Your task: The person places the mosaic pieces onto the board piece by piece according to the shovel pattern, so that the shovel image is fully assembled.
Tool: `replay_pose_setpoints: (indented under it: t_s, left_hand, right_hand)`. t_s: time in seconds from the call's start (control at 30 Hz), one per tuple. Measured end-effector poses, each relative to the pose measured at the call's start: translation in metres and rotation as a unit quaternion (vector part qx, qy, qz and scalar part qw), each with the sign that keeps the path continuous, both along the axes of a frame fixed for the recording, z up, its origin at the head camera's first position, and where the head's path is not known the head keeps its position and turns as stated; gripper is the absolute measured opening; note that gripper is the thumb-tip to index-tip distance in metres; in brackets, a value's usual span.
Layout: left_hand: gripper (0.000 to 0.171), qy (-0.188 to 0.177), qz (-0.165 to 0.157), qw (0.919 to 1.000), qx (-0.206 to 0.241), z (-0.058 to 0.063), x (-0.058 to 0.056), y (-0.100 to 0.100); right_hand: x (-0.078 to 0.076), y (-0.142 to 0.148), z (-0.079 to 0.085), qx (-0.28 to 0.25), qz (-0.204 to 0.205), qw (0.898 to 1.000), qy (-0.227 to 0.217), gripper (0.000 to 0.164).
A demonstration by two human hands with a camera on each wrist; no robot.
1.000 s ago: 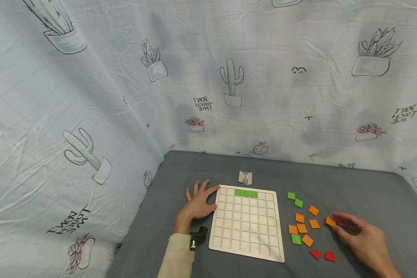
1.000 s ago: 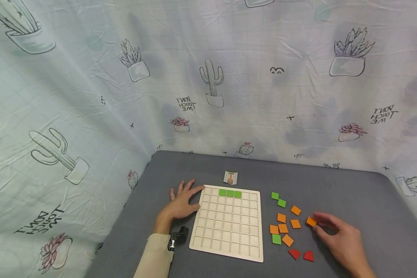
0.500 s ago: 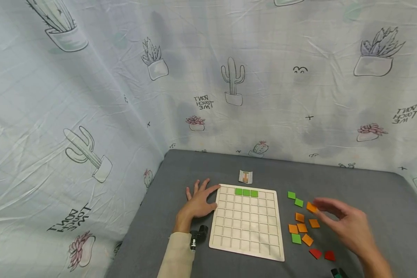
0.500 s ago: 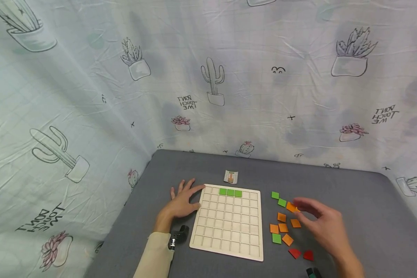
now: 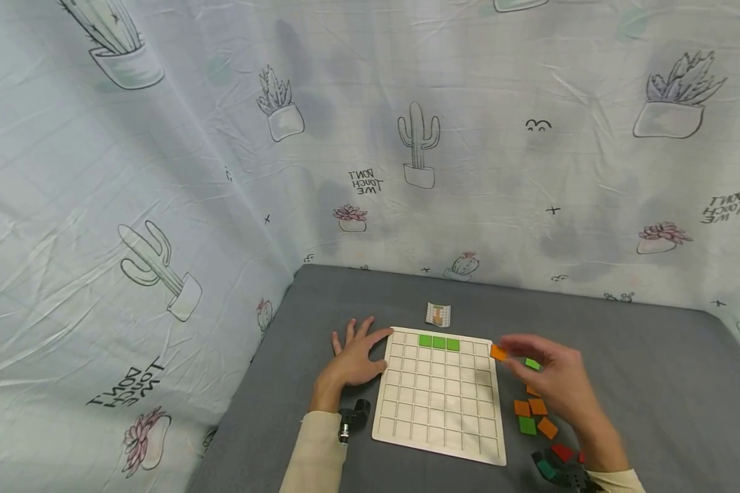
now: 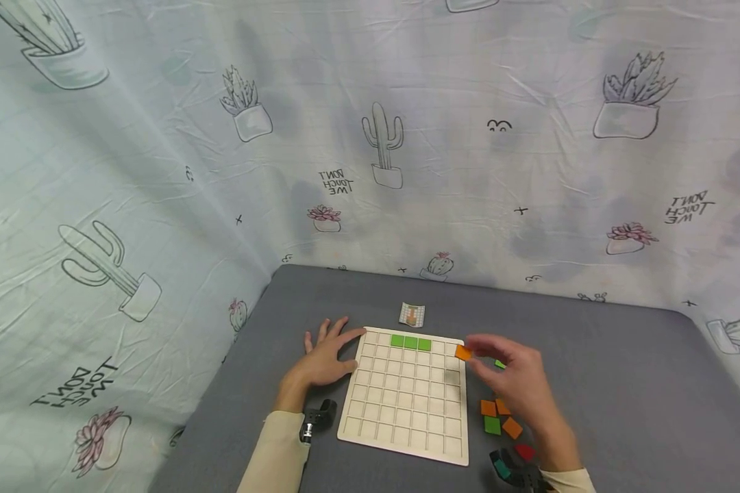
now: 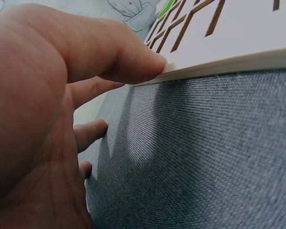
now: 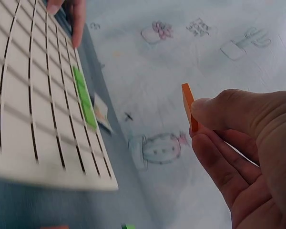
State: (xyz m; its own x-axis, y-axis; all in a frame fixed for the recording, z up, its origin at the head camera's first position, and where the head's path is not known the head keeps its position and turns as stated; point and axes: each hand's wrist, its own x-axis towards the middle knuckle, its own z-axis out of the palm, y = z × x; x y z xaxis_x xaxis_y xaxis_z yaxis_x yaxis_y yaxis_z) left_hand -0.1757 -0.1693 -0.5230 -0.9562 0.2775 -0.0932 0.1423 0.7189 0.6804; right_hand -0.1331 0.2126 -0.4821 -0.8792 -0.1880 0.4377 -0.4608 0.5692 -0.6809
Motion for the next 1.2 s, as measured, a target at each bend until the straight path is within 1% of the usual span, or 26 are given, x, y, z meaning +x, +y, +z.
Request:
replay_pose_setpoints:
  t_s: [0.2,0.4,0.47,0.57,0.73,0.93,1.03,1.2]
  left_hand:
    - [0.067,0.0,-0.003,1.0,0.002,-0.001,-0.001,0.0]
    - [0.067,-0.001,-0.004,1.0,-0.002,-0.001,-0.002,-0.001]
    - [0.067,-0.001,-0.004,1.0,-0.002,0.0,-0.002,-0.001]
    - [0.067,-0.003,-0.003,1.0,-0.007,0.0,-0.002,-0.001]
    - [0.067,-0.005,-0.003,0.9999,-0.014,-0.001,-0.003,-0.001]
    - [0.067,-0.007,-0.003,0.9999,-0.01,0.001,-0.003,0.0]
    - [0.067,-0.006,-0.002,0.9999,-0.009,0.001,-0.002,0.0]
    - [0.067,-0.011,0.0,0.9999,-0.011,0.001,-0.002,0.0]
  right_hand:
    - [-0.013,-0.024,-0.003,0.004,0.014,1.0,-0.003,0.037]
    - [-0.026,-0.044,-0.014,0.01,0.03,0.999,-0.005,0.038]
    - [-0.029,-0.05,-0.018,0.012,0.037,0.999,-0.012,0.038]
    - [-0.033,-0.058,-0.023,0.013,0.047,0.998,-0.034,0.037]
    - [-0.038,-0.067,-0.033,0.005,0.062,0.996,-0.061,0.036]
    - [-0.041,-0.072,-0.044,0.009,0.077,0.995,-0.063,0.033]
    - [-0.043,-0.075,-0.047,0.017,0.08,0.994,-0.066,0.033]
    - [-0.047,-0.079,-0.05,0.034,0.081,0.995,-0.057,0.035]
